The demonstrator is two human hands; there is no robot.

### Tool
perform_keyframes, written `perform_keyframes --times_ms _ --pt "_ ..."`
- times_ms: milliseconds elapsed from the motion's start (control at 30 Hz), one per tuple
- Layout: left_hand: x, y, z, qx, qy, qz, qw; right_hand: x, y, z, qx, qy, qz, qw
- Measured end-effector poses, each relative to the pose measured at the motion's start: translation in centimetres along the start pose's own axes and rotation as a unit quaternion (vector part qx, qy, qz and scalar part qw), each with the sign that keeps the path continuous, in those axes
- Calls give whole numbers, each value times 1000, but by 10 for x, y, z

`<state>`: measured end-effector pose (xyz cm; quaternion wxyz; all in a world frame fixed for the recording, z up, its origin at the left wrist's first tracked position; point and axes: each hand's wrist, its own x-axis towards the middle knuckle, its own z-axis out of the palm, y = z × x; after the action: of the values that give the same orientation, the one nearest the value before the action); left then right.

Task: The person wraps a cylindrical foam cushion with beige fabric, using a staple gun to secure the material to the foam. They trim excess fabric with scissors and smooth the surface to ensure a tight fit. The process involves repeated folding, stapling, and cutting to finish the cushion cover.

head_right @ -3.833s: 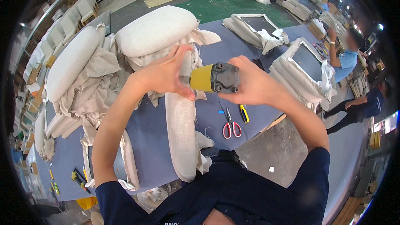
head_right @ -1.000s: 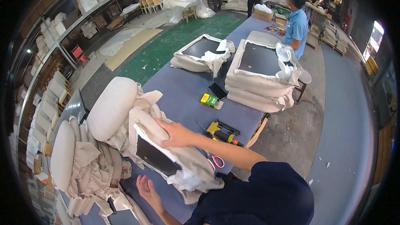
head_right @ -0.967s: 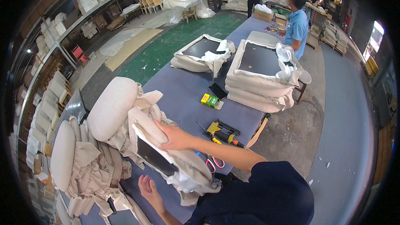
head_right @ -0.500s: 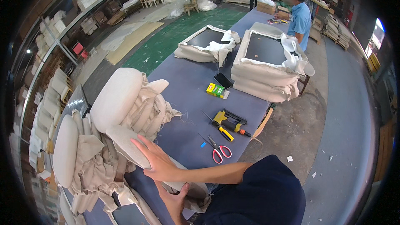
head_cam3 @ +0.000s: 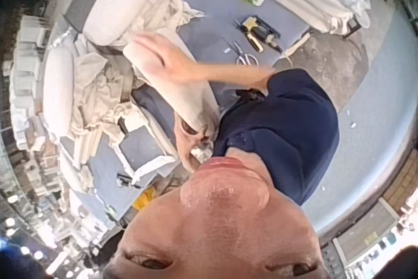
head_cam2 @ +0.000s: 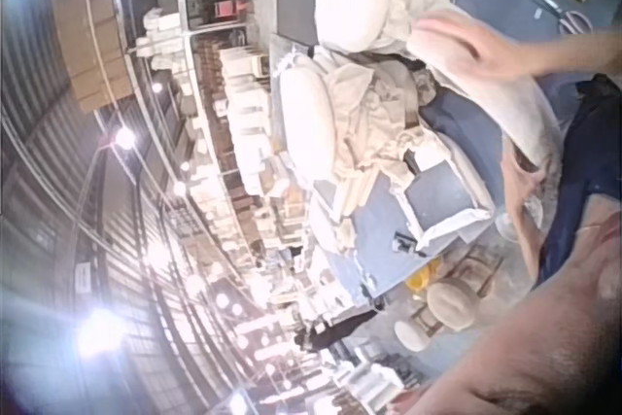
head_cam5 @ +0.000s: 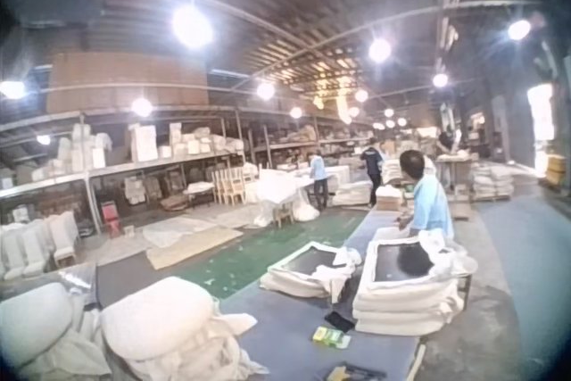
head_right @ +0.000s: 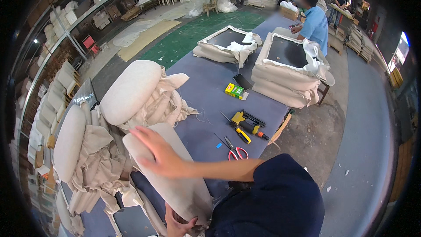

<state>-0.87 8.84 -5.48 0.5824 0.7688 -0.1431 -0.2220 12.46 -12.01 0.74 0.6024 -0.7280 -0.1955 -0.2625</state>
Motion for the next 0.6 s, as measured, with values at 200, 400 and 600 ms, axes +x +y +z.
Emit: perform_keyframes --times_ms 200,400,600 --pt "-4 13 -8 -30 -54 -16 998 47 8 -35 149 -112 80 979" --pt "82 55 -47 59 -27 260 963 40 12 -68 128 -47 99 986" --pt "209 122 -33 34 -70 369 926 29 11 -80 128 -19 110 985"
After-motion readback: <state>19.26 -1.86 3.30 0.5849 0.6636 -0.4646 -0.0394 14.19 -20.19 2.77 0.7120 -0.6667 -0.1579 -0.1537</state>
